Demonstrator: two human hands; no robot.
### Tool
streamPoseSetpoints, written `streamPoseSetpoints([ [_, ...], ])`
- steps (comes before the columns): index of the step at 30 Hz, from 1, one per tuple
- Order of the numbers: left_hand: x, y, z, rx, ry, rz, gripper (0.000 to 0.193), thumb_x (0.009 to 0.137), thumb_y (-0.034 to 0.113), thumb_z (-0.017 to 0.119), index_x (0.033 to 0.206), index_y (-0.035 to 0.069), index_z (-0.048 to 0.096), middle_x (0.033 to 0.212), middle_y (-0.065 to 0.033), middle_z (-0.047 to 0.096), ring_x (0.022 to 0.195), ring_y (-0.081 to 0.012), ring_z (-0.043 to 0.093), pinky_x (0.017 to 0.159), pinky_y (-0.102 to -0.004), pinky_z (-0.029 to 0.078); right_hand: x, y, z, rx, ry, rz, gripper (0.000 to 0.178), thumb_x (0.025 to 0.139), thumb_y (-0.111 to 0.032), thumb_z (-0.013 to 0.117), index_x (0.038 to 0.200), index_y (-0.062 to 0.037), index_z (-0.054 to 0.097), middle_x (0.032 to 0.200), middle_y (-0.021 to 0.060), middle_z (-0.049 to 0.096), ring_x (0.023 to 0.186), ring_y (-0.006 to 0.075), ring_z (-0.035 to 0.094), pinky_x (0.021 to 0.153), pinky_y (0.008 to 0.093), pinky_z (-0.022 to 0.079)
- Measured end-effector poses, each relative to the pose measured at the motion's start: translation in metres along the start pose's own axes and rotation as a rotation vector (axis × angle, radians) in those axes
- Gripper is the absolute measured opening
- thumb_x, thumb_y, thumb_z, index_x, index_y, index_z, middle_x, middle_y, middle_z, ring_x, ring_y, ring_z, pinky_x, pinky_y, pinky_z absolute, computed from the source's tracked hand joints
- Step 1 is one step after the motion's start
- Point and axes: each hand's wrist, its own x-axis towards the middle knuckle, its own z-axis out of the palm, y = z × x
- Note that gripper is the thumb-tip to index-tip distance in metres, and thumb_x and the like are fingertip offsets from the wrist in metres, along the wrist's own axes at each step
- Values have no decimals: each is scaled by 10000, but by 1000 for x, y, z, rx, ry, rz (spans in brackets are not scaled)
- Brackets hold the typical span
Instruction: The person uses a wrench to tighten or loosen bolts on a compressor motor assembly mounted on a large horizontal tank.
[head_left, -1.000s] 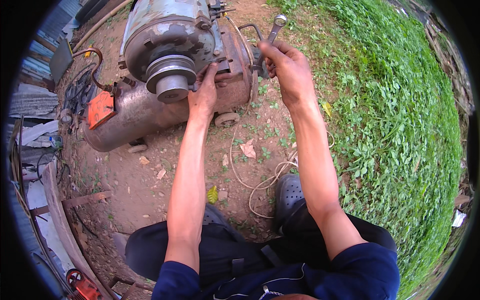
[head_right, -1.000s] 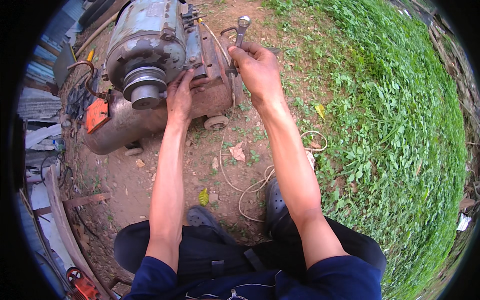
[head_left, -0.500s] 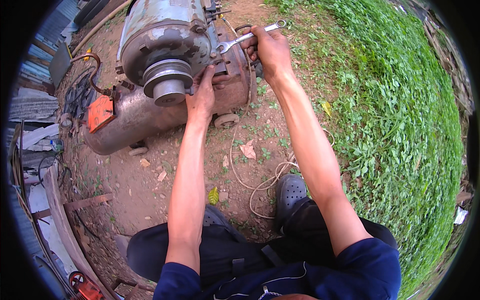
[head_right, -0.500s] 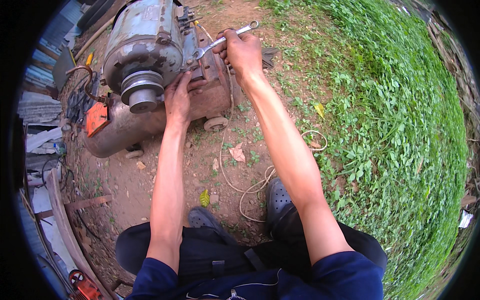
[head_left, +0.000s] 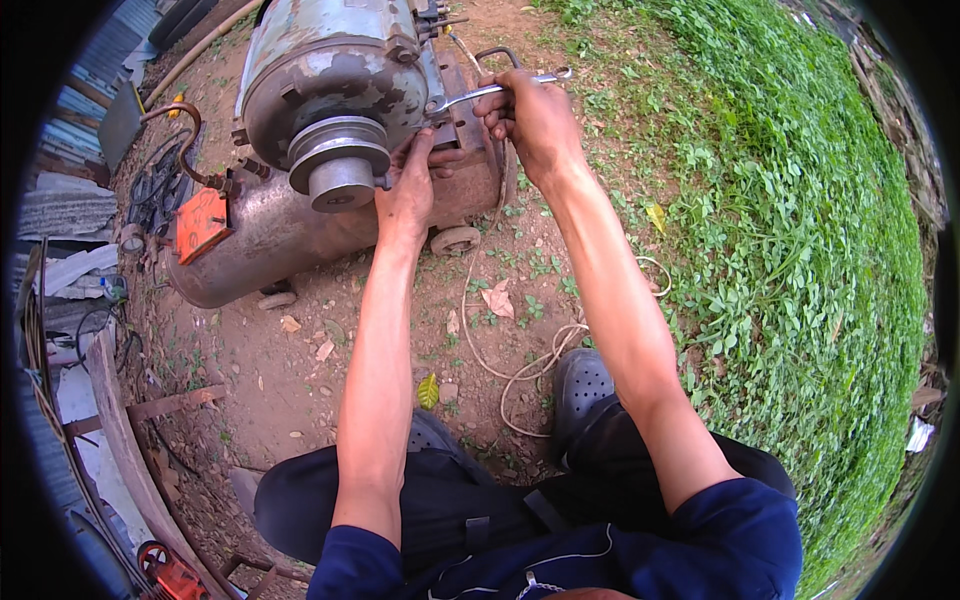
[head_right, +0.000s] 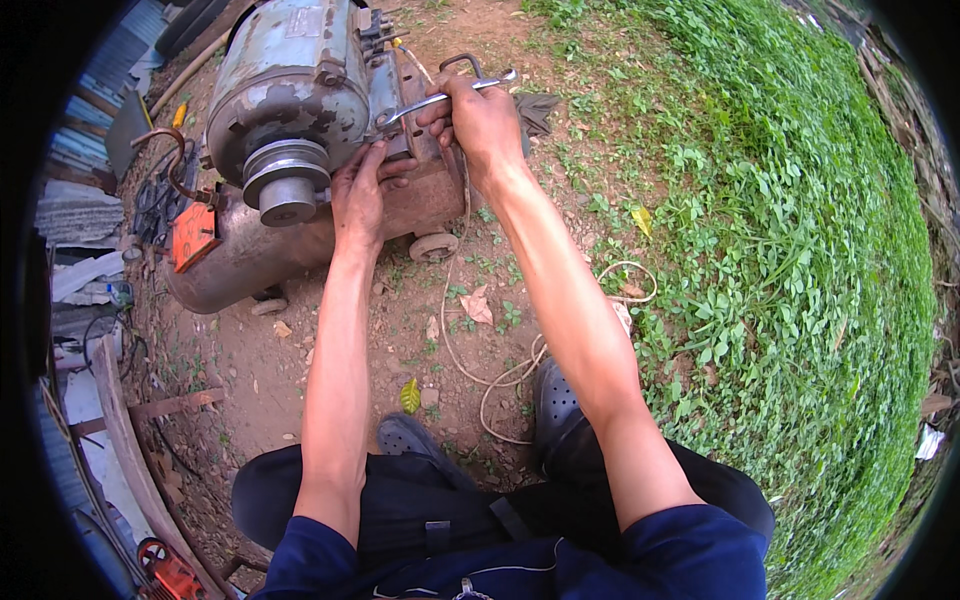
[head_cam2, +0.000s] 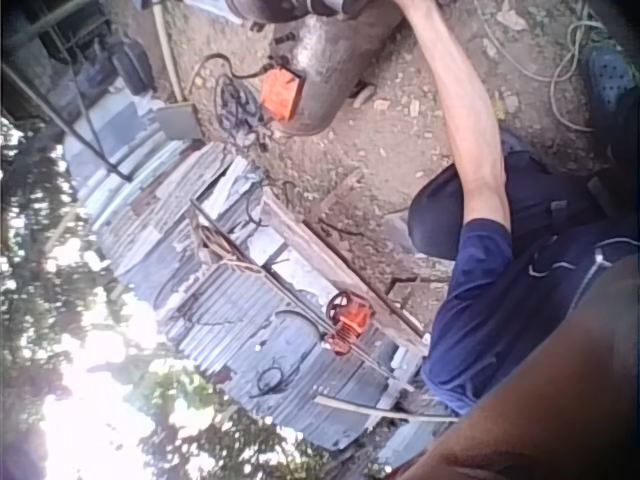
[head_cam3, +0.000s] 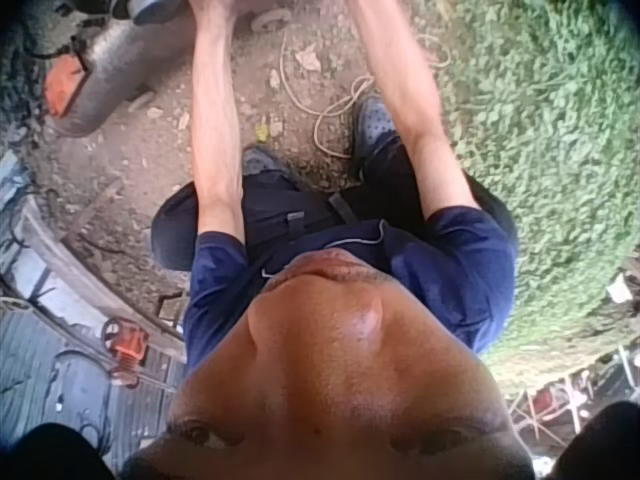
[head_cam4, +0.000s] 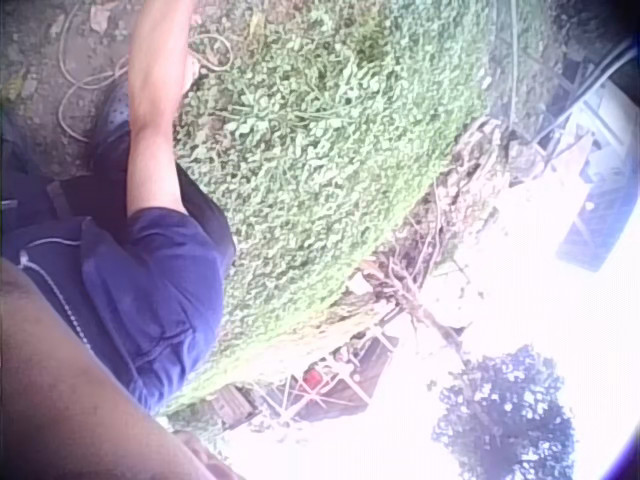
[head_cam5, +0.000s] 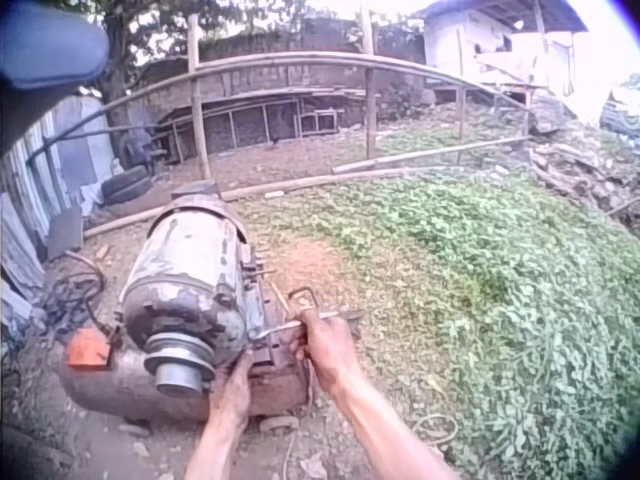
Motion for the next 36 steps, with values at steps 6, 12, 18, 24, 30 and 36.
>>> streamPoseSetpoints([
  [6, 0, 0, 0, -7, 3, -6, 250, 970, 212, 546, 1105, 15, 620, 1039, -81, 676, 787, -178, 701, 603, -245, 488, -23, 12, -10, 17, -55, -45, 303, 942, -199, 501, 1087, 38, 620, 731, 40, 591, 620, 111, 526, 546, 243, 400],
  [12, 0, 1, 2, -26, 22, 0, 219, 965, 183, 554, 1080, 7, 615, 1011, -87, 672, 759, -184, 705, 570, -244, 485, -33, 2, -42, 122, -144, -61, 374, 939, -257, 519, 1139, 38, 633, 837, 22, 580, 682, 91, 523, 529, 226, 385],
  [18, 1, -2, 2, -31, 14, 8, 216, 968, 179, 556, 1083, 4, 607, 1017, -94, 665, 753, -189, 705, 556, -244, 481, -27, -54, -52, -853, -205, -188, 308, 869, -310, 633, 1005, -46, 715, 741, 67, 653, 620, 114, 571, 534, 272, 446],
  [24, 3, -2, -1, -25, -8, -10, 234, 971, 200, 549, 1099, 12, 608, 1040, -87, 667, 787, -185, 703, 590, -245, 483, -23, -55, -6, -1681, -171, -454, 406, 868, -444, 624, 936, -48, 677, 739, 175, 672, 736, 339, 675, 676, 453, 513],
  [30, 3, -3, -2, -5, -24, -43, 250, 973, 238, 549, 1078, 25, 626, 1035, -61, 668, 852, -180, 700, 650, -250, 489, -27, -27, -10, -1630, -42, -433, 418, 887, -468, 583, 927, -59, 664, 734, 170, 670, 761, 365, 669, 680, 494, 511],
  [36, 3, -2, -6, 3, -26, -39, 258, 976, 248, 546, 1075, 24, 627, 1015, -56, 669, 869, -178, 698, 650, -251, 485, -36, -22, 2, -1584, 51, -319, 442, 886, -487, 573, 888, -57, 675, 706, 174, 665, 749, 378, 670, 677, 493, 509],
])
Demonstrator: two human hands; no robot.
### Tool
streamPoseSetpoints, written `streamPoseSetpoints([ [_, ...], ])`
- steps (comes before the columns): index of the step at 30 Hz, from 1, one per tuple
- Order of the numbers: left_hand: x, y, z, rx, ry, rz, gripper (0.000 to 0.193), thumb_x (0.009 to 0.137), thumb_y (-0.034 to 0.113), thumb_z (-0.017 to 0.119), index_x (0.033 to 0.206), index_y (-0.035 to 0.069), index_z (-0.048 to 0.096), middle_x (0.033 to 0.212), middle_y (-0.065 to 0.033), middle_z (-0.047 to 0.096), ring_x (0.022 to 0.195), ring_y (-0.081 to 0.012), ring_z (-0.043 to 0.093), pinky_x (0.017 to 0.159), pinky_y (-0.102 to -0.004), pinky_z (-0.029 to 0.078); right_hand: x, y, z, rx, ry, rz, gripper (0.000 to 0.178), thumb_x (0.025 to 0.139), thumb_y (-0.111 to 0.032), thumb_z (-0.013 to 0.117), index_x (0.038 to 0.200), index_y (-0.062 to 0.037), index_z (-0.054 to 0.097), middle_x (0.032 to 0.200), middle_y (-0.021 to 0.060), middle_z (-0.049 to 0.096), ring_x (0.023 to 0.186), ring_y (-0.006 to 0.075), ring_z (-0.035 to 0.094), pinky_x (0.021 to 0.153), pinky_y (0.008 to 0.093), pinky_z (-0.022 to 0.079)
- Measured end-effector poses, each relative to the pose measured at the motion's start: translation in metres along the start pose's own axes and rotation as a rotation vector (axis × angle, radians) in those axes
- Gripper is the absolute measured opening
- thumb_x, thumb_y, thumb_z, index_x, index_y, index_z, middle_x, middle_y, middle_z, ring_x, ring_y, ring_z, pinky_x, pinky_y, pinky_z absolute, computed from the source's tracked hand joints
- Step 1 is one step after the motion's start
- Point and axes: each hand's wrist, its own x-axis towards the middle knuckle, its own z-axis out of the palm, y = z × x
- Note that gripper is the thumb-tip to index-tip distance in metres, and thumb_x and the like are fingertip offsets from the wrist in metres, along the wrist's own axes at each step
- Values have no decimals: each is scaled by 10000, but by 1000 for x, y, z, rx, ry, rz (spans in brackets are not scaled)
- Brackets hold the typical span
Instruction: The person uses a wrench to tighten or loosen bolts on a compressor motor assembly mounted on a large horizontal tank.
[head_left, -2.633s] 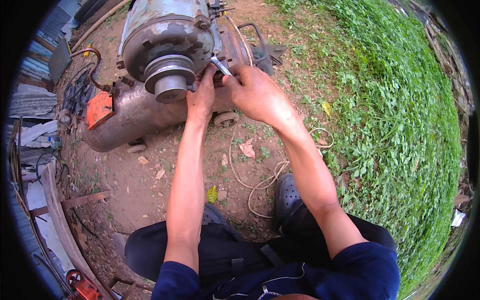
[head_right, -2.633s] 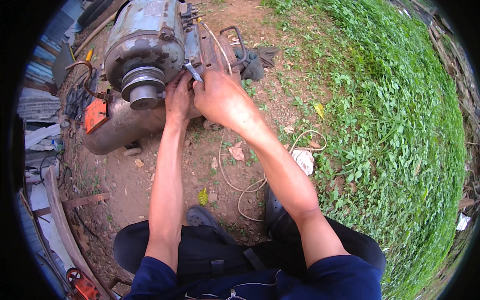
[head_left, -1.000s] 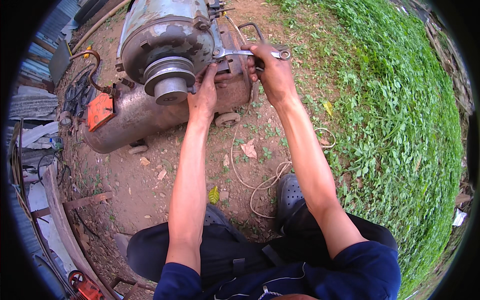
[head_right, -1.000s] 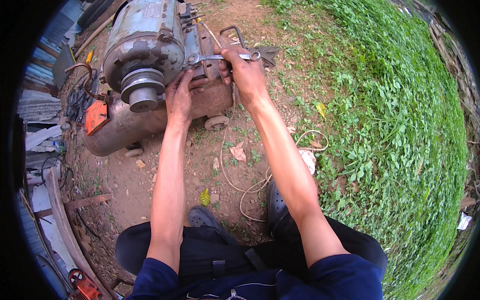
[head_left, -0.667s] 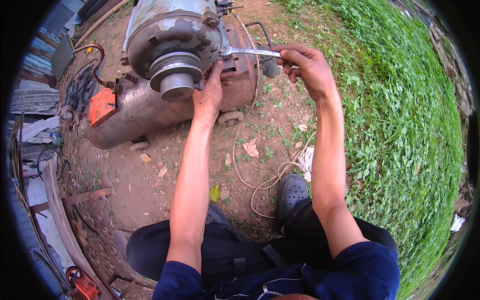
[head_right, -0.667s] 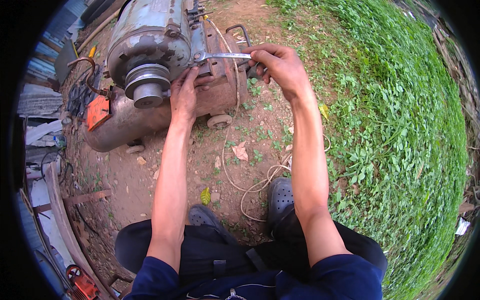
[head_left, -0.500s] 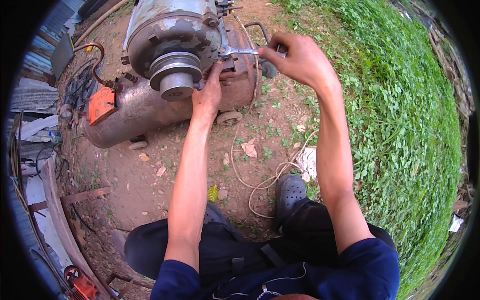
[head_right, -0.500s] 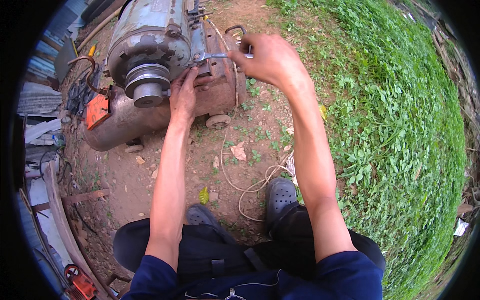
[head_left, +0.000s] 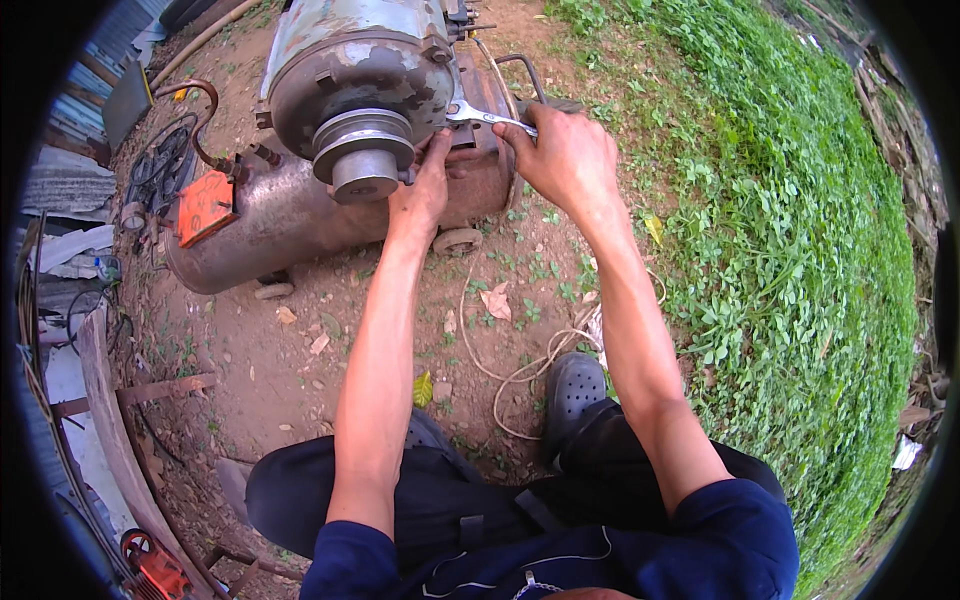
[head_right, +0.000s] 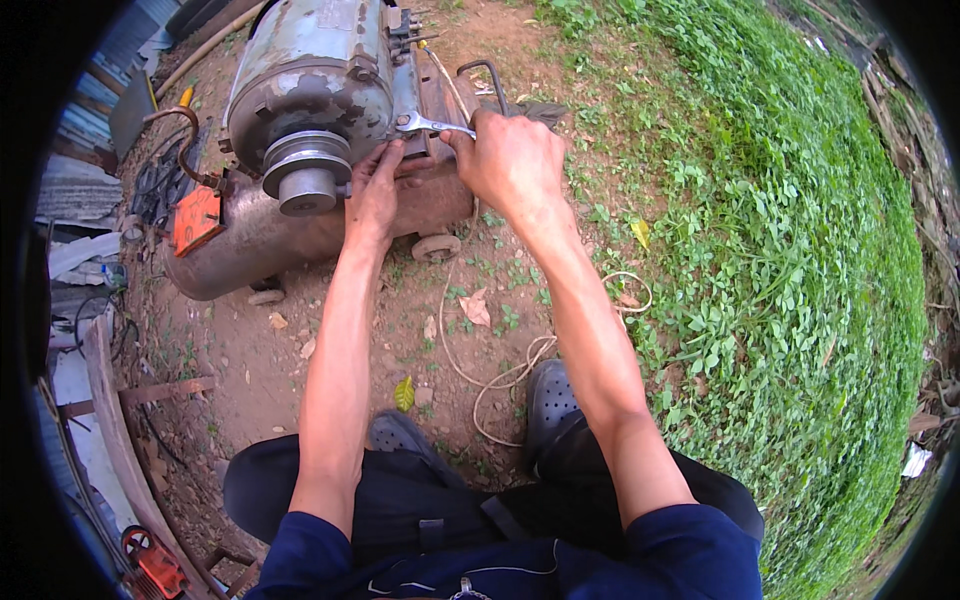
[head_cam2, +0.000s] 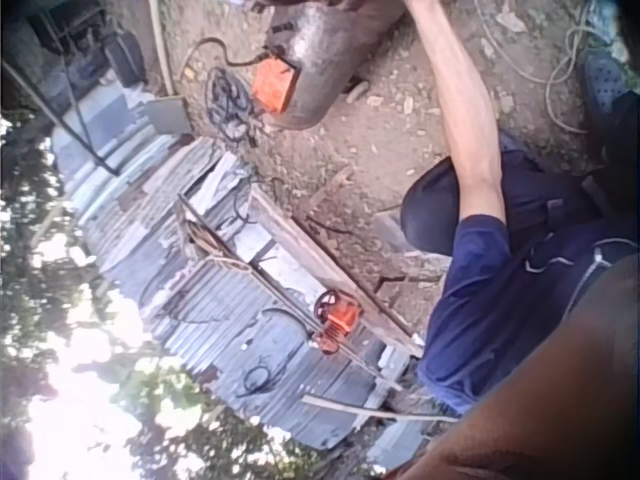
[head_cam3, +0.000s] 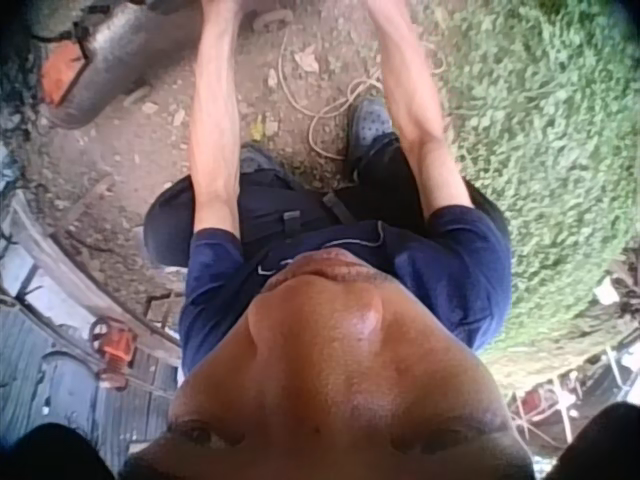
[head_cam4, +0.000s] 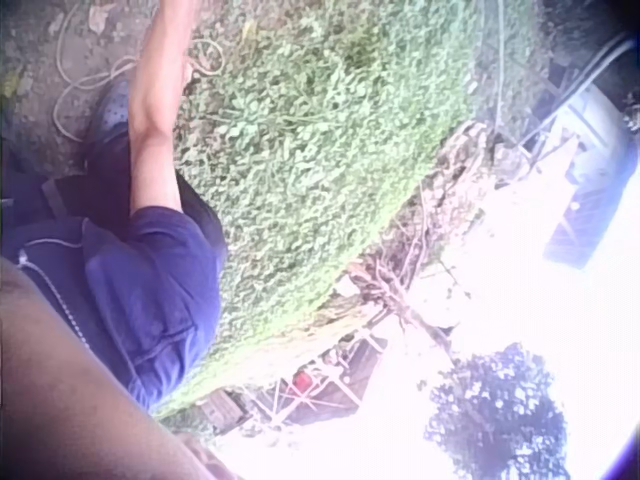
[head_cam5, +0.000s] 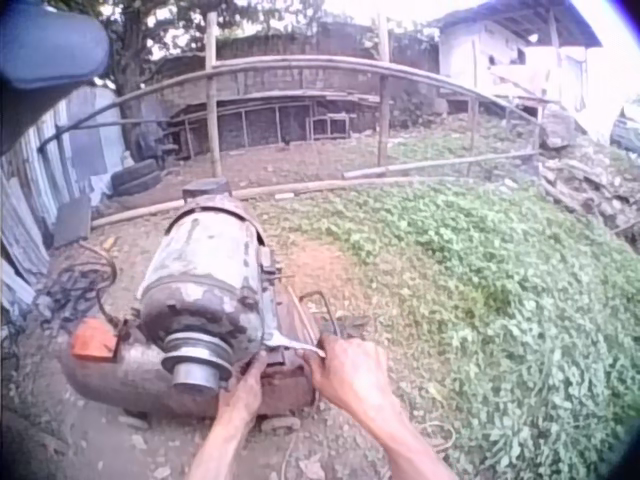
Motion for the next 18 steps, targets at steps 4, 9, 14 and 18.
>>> streamPoseSetpoints([
  [4, 0, -5, 5, -26, 6, 4, 260, 978, 251, 544, 1065, 26, 640, 980, -53, 680, 868, -171, 694, 644, -251, 486, -20, -17, 5, 18, 51, 141, 448, 896, -478, 565, 858, -43, 661, 691, 209, 656, 726, 404, 666, 673, 503, 510],
  [9, 1, -9, 3, -28, 23, 33, 270, 979, 255, 542, 1060, 24, 658, 912, -70, 690, 761, -138, 666, 623, -252, 497, -47, -53, 16, 152, 116, 308, 352, 925, -338, 561, 885, 6, 623, 696, 254, 648, 700, 425, 664, 634, 512, 521],
  [14, 7, -15, 3, -44, 42, 12, 265, 983, 244, 533, 1052, 22, 661, 850, -81, 695, 668, -117, 624, 619, -246, 495, -64, -68, 20, 181, 147, 303, 264, 951, -247, 509, 882, 1, 566, 700, 258, 645, 705, 431, 664, 625, 517, 525],
  [18, 18, -39, 2, 81, 124, 109, 251, 984, 238, 532, 1058, 31, 653, 850, -56, 696, 696, -119, 646, 641, -229, 477, -56, -53, 4, 108, 7, 186, 266, 966, -232, 489, 891, 13, 562, 723, 251, 648, 714, 422, 660, 635, 519, 515],
])
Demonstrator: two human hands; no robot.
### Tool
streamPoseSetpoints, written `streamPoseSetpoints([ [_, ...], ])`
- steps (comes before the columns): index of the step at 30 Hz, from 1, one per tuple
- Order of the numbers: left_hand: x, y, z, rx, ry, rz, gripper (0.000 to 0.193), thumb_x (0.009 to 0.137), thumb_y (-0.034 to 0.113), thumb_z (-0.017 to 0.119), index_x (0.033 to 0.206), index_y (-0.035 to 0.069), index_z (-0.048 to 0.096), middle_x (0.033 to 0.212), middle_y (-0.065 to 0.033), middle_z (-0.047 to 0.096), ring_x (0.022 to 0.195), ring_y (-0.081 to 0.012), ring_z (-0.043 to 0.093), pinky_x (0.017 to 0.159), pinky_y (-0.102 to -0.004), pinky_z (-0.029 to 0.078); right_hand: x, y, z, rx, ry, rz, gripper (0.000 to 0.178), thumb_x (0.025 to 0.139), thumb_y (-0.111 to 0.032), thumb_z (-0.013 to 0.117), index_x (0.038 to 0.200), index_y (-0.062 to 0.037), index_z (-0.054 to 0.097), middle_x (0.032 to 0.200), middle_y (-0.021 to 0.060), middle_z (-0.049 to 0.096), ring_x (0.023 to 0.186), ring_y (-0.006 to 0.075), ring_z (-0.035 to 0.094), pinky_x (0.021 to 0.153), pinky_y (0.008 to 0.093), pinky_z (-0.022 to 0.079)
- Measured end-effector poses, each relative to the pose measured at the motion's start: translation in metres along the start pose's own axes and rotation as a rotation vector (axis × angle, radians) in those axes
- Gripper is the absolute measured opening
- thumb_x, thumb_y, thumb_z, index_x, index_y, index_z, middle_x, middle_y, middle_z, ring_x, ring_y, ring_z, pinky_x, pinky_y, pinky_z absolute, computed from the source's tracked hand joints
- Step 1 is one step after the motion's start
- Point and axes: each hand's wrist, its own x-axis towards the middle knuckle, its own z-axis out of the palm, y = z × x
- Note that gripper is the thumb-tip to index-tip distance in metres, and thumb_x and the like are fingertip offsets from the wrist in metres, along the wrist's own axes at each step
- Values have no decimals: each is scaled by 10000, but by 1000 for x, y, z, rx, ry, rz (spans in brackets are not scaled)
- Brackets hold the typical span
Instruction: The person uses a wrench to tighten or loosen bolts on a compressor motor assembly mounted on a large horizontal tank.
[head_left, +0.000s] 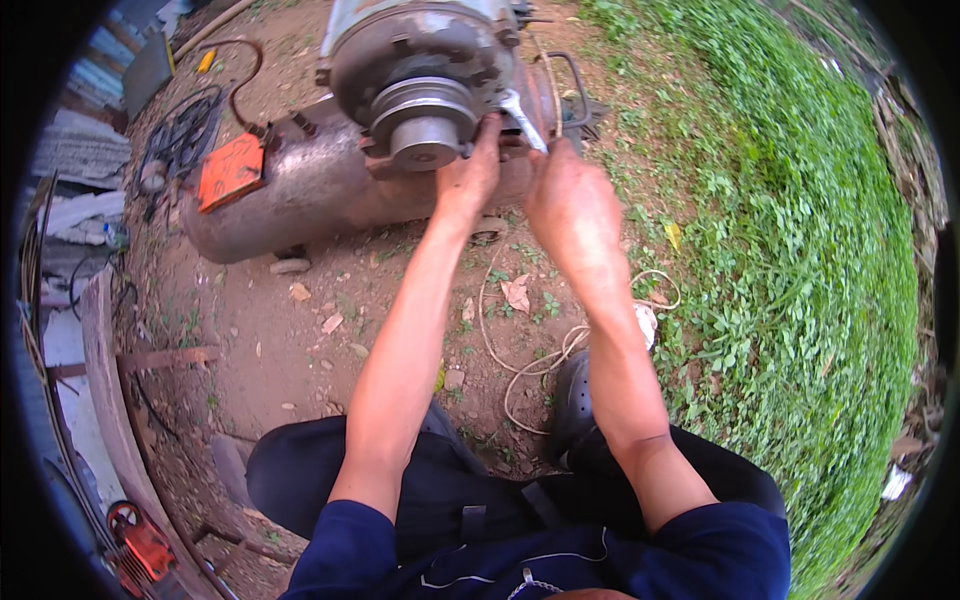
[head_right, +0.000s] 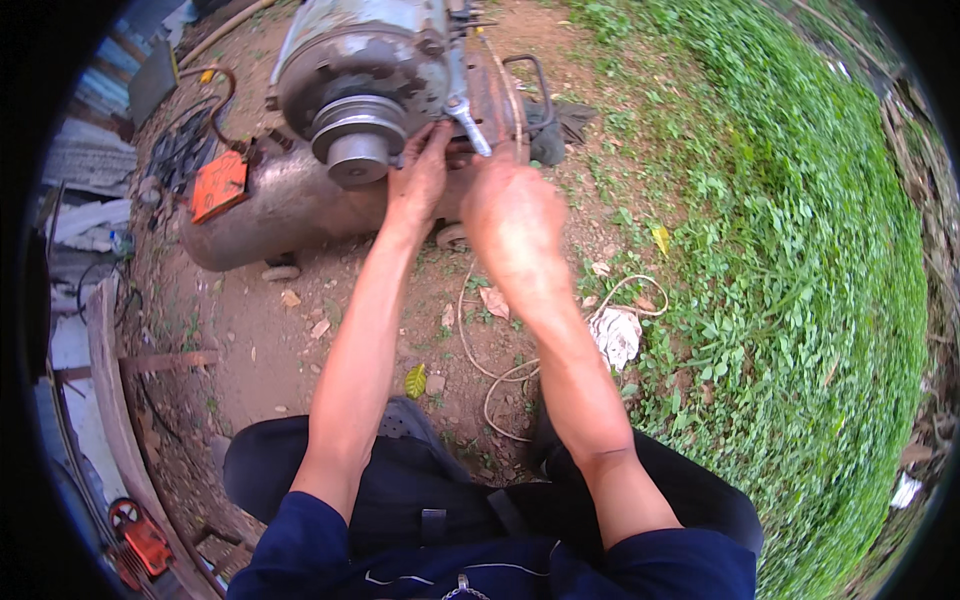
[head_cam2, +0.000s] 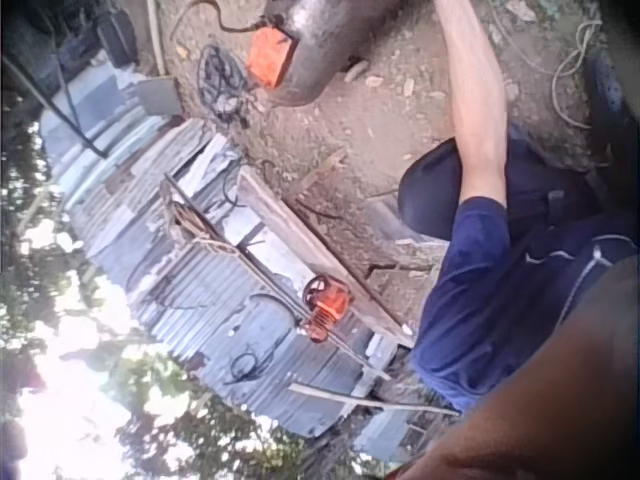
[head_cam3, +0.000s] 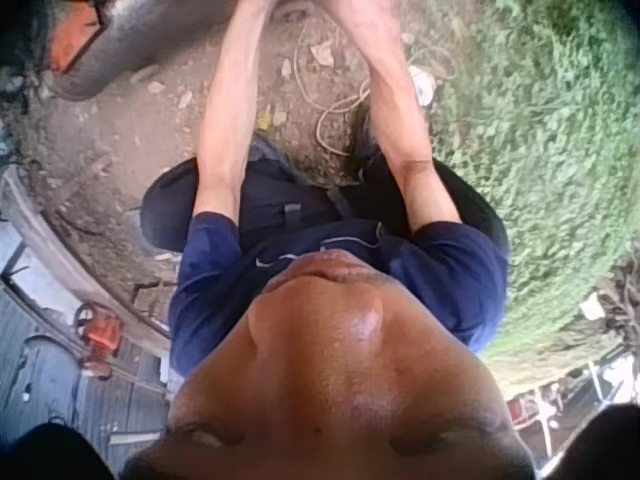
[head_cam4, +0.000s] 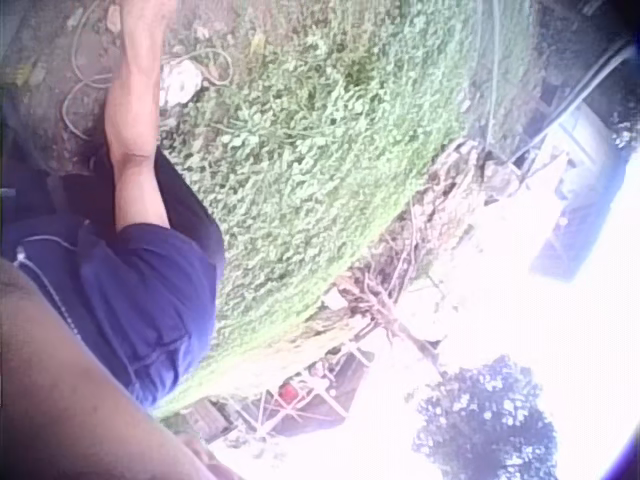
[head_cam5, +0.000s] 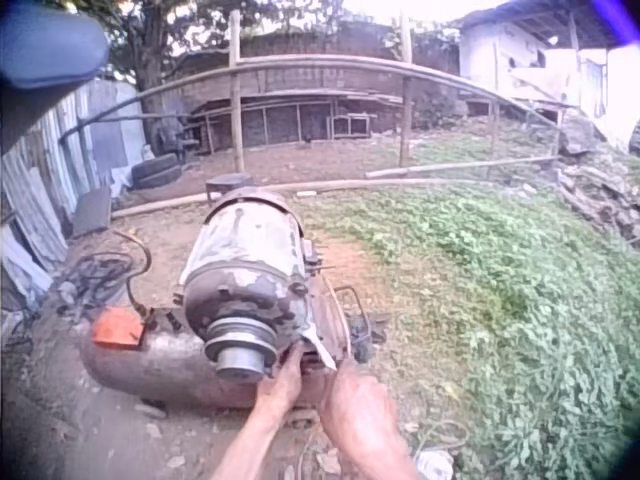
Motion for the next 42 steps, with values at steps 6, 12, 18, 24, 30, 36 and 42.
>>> streamPoseSetpoints([
  [6, -11, 13, 6, 5, 12, -70, 277, 968, 233, 566, 1116, -1, 583, 1024, -71, 645, 763, -148, 677, 633, -252, 472, 3, 22, -58, 79, 124, -34, 340, 958, -280, 534, 965, 50, 617, 773, 232, 655, 708, 362, 641, 643, 435, 484],
  [12, -40, 55, 2, -14, -79, 2, 304, 958, 181, 569, 1161, -34, 494, 992, -112, 627, 670, -164, 673, 557, -283, 500, 2, 50, -90, 521, -175, 46, 337, 943, -339, 606, 796, -37, 585, 619, -71, 421, 549, 33, 340, 484, 236, 220],
  [18, -68, 62, -69, 559, -153, 197, 254, 883, 243, 645, 943, -3, 668, 774, -151, 705, 519, -212, 646, 526, -360, 509, -16, 3, -37, 896, -624, -201, 227, 936, -261, 631, 818, -76, 573, 606, -98, 414, 516, 14, 321, 464, 204, 204],
  [24, -67, 101, -215, 1251, -563, 671, 207, 865, 333, 616, 849, 132, 663, 637, -130, 635, 615, -350, 646, 588, -454, 535, -19, -105, 57, 1108, -845, -440, 204, 985, -179, 542, 1126, -34, 558, 663, -37, 520, 526, 34, 418, 485, 190, 331],
  [30, -56, 126, -351, 1131, 205, 630, 166, 880, 245, 624, 914, 83, 636, 692, -134, 646, 614, -306, 647, 563, -417, 516, -4, -224, 88, 1044, -711, -467, 209, 966, -215, 556, 1083, -42, 539, 673, -25, 536, 530, 50, 445, 469, 218, 347],
  [36, 6, 138, -408, 747, 627, 620, 280, 857, 194, 635, 1083, 36, 584, 1003, -133, 621, 972, -295, 593, 859, -400, 467, 66, -357, 99, 929, -722, -356, 278, 952, -312, 570, 989, -37, 574, 651, -48, 435, 495, 41, 364, 424, 227, 290],
  [42, 76, 187, -428, 882, 755, 970, 265, 873, 167, 654, 1090, 29, 590, 1061, -129, 605, 1008, -273, 570, 896, -379, 442, 176, -446, 138, 484, -624, -286, 347, 891, -369, 614, 861, -29, 676, 604, 35, 536, 489, 128, 474, 457, 294, 379],
])
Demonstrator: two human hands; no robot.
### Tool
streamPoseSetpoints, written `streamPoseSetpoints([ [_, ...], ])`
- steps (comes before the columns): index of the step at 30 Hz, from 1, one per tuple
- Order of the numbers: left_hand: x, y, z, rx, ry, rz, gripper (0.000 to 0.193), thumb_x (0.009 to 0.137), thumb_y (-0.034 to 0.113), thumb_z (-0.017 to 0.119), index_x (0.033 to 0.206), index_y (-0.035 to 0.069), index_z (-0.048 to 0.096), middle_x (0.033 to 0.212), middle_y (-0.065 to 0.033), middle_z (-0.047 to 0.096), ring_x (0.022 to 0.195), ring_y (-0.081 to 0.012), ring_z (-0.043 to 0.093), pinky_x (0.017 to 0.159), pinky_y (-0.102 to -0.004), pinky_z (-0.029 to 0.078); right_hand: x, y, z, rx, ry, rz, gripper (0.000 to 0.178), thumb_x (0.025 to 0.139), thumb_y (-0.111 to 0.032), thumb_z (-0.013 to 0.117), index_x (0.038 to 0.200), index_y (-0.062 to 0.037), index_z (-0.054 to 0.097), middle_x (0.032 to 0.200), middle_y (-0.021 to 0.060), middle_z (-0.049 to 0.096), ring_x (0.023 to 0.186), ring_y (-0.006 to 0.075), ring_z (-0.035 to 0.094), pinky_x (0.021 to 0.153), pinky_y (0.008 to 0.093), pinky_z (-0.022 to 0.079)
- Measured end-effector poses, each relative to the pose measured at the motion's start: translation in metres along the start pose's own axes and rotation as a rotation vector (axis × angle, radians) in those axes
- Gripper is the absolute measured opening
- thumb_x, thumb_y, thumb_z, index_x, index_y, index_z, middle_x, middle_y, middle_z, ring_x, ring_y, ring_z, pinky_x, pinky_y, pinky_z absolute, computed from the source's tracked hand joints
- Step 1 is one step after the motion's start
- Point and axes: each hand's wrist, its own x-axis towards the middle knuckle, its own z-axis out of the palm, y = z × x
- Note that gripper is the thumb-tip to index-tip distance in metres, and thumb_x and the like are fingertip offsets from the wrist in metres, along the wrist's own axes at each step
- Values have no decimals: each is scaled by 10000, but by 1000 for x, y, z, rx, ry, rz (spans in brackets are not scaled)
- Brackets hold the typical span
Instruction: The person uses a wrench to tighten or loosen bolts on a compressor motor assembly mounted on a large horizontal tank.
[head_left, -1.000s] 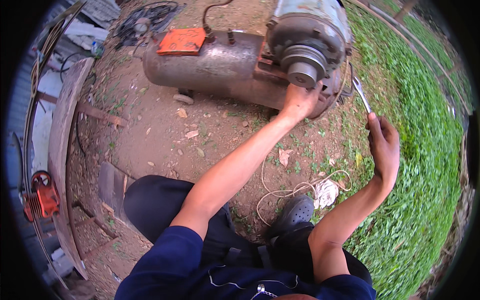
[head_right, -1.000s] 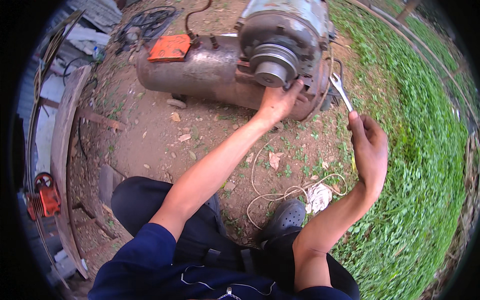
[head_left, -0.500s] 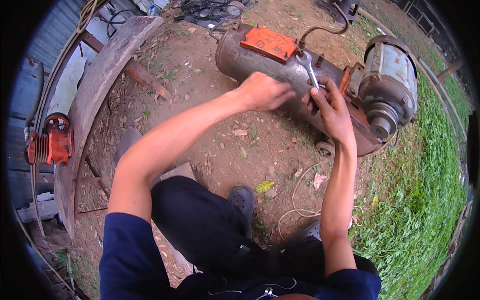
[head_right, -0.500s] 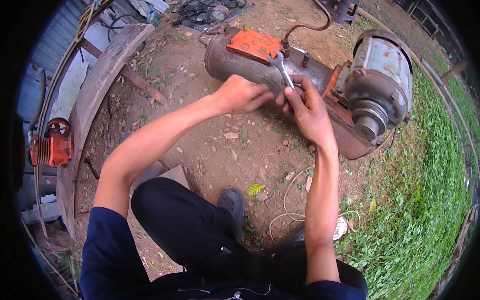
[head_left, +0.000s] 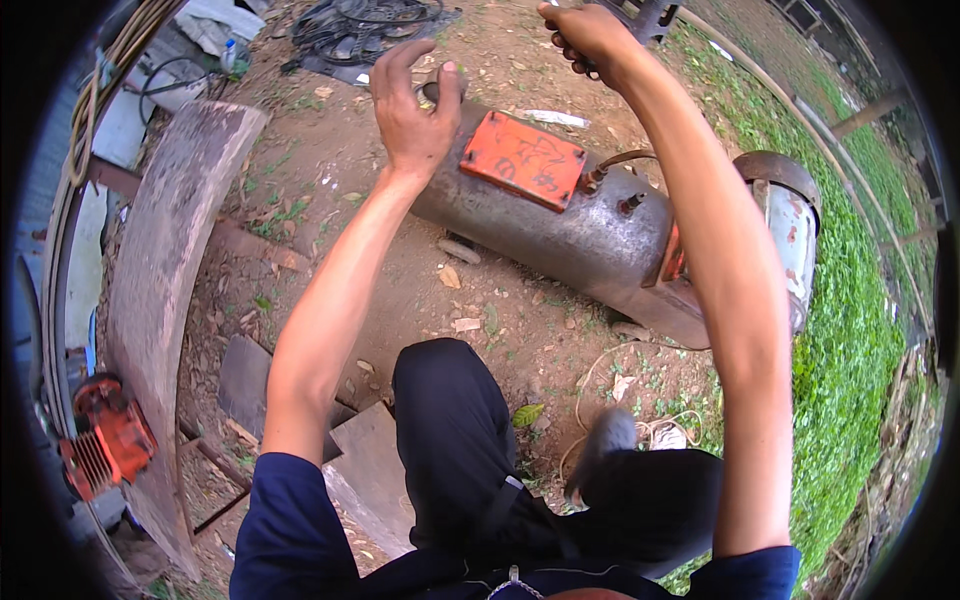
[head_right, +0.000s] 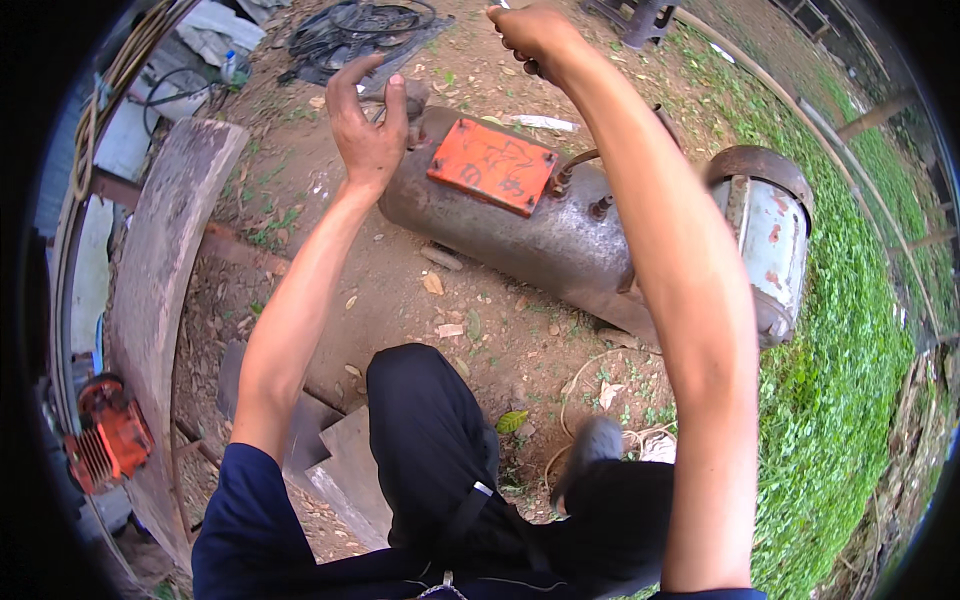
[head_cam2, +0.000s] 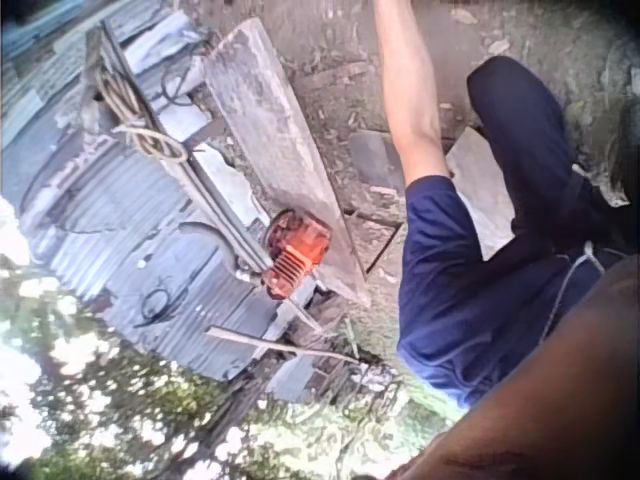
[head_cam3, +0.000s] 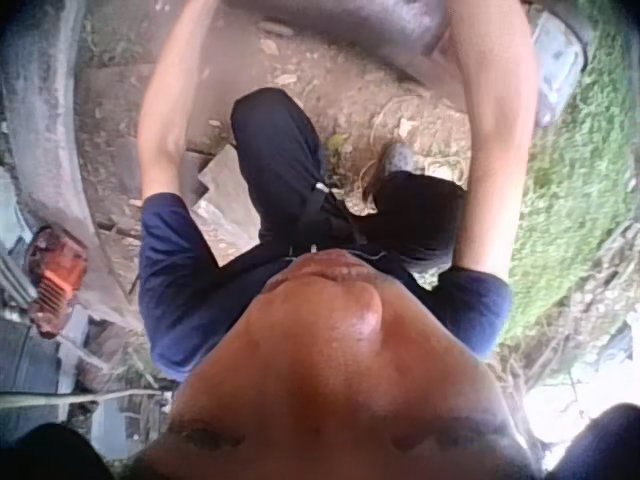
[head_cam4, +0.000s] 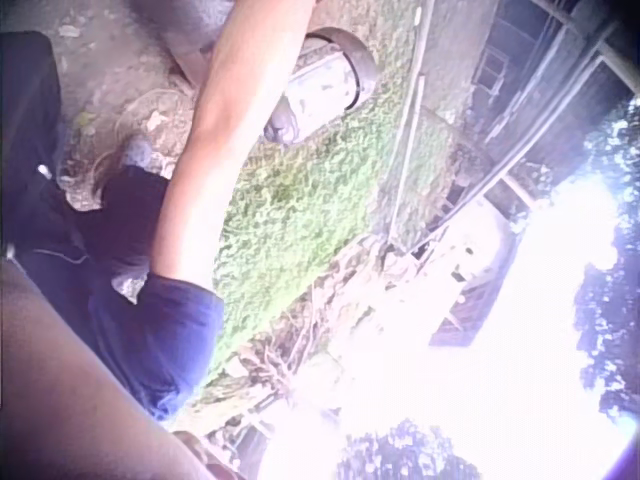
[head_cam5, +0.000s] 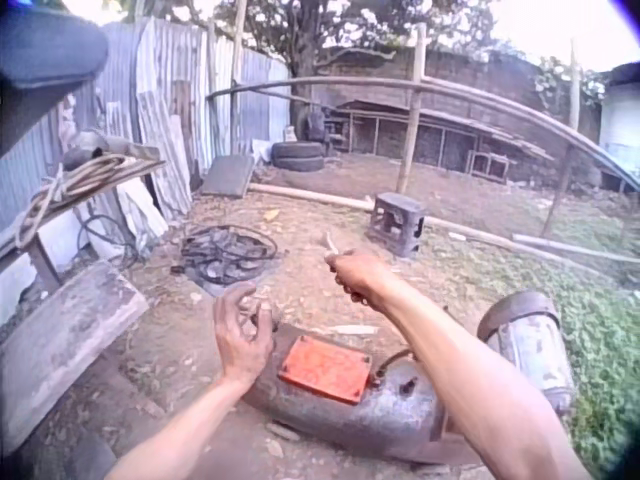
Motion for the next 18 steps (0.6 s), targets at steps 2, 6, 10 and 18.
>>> streamPoseSetpoints([
  [2, 19, 12, 32, -89, -12, 141, 235, 876, 165, 642, 1064, 27, 610, 1020, -126, 646, 992, -302, 599, 872, -396, 462, 28, 5, -14, -323, 53, -4, 404, 863, -399, 616, 802, -11, 713, 618, 95, 581, 515, 192, 532, 505, 342, 426],
  [6, 26, 21, 104, -217, -560, -197, 294, 889, 219, 605, 1094, 9, 621, 998, -170, 692, 949, -307, 671, 818, -384, 513, 100, 29, -49, -1065, -24, -306, 506, 848, -450, 578, 850, 40, 704, 784, 196, 679, 671, 308, 662, 625, 429, 527],
  [10, -5, -30, 152, 46, -944, -539, 349, 853, 300, 618, 1082, 39, 656, 988, -185, 692, 962, -317, 668, 846, -388, 513, 123, 17, -60, -1087, -339, -195, 485, 872, -430, 564, 891, 33, 706, 828, 200, 689, 702, 322, 673, 613, 439, 545],
  [18, 5, -24, 267, 46, -869, -756, 291, 844, 287, 607, 1017, 65, 682, 918, -116, 720, 870, -241, 692, 784, -349, 524, 212, 163, -42, -893, -576, 76, 325, 937, -352, 541, 974, -48, 649, 856, 60, 690, 705, 204, 646, 587, 370, 547],
])
